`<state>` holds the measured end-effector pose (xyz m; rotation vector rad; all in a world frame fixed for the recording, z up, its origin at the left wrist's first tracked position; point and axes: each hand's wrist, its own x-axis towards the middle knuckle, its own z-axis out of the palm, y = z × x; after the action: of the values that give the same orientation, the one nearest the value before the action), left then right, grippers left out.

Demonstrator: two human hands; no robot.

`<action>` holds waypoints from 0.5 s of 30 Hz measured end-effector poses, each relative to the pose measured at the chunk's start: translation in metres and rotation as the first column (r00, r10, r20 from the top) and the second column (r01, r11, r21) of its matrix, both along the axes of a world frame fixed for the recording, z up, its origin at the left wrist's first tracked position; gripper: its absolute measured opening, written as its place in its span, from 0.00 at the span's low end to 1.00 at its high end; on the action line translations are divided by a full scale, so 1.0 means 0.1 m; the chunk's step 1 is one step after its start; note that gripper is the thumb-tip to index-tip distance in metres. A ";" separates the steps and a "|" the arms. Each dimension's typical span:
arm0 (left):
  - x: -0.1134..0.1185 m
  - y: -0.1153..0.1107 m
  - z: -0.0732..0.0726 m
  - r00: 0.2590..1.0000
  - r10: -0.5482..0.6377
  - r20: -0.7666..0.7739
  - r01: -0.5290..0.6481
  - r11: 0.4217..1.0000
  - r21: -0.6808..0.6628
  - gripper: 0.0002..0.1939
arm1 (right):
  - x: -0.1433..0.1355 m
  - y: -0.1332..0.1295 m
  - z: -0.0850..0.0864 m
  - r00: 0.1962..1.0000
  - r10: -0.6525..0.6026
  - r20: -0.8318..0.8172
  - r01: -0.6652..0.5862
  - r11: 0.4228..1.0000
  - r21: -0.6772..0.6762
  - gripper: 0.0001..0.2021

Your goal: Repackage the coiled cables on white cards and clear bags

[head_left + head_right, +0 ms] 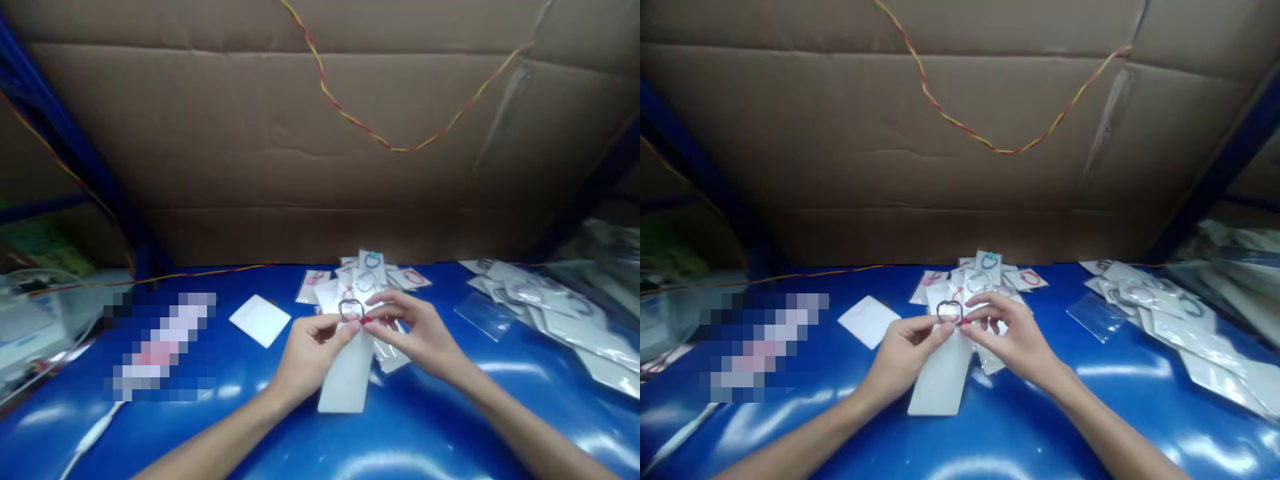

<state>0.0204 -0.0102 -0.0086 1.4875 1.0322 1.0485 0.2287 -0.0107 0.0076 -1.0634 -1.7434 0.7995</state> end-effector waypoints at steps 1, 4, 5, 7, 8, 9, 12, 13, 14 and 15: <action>0.00 0.00 0.00 1.000 -0.018 0.002 0.018 1.000 0.015 0.18 | 0.00 0.01 0.00 1.000 -0.008 0.002 0.008 1.000 -0.001 0.11; -0.01 -0.01 0.00 0.995 -0.093 0.021 0.092 0.996 0.017 0.23 | 0.01 0.01 0.02 0.999 -0.031 0.017 0.031 1.000 -0.001 0.09; -0.01 -0.02 0.00 0.993 -0.114 0.023 0.114 0.994 0.002 0.26 | 0.01 0.01 0.02 0.999 -0.042 0.011 0.042 0.999 -0.008 0.09; -0.01 -0.02 -0.01 0.992 -0.125 0.017 0.125 0.992 -0.019 0.29 | 0.01 0.01 0.02 0.998 -0.058 0.005 0.058 0.998 -0.016 0.09; -0.01 -0.02 -0.02 0.993 -0.118 0.020 0.118 0.993 -0.019 0.29 | 0.01 0.01 0.02 0.998 -0.062 0.003 0.062 0.998 -0.012 0.09; 0.00 -0.02 -0.02 0.994 -0.107 0.032 0.107 0.994 -0.016 0.28 | 0.01 0.01 0.02 0.998 -0.065 -0.002 0.065 0.998 -0.002 0.09; 0.01 0.00 -0.04 0.991 -0.105 0.084 0.106 0.994 -0.005 0.27 | 0.00 0.01 0.01 0.999 -0.050 -0.012 0.050 0.998 0.025 0.10; 0.01 0.00 -0.04 0.990 -0.105 0.089 0.106 0.994 0.001 0.27 | -0.01 0.00 0.01 0.999 -0.039 -0.016 0.039 0.999 0.036 0.10; 0.01 0.01 -0.05 0.991 -0.102 0.082 0.102 0.995 0.008 0.26 | -0.01 0.00 0.01 0.999 -0.029 -0.020 0.030 0.999 0.046 0.10; 0.01 0.01 -0.05 0.993 -0.095 0.067 0.094 0.995 0.017 0.26 | -0.01 0.00 0.01 1.000 -0.020 -0.019 0.020 0.999 0.050 0.09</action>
<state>0.0211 -0.0089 -0.0139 1.4874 0.8999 1.0330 0.2272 -0.0110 0.0086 -1.0356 -1.7260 0.7474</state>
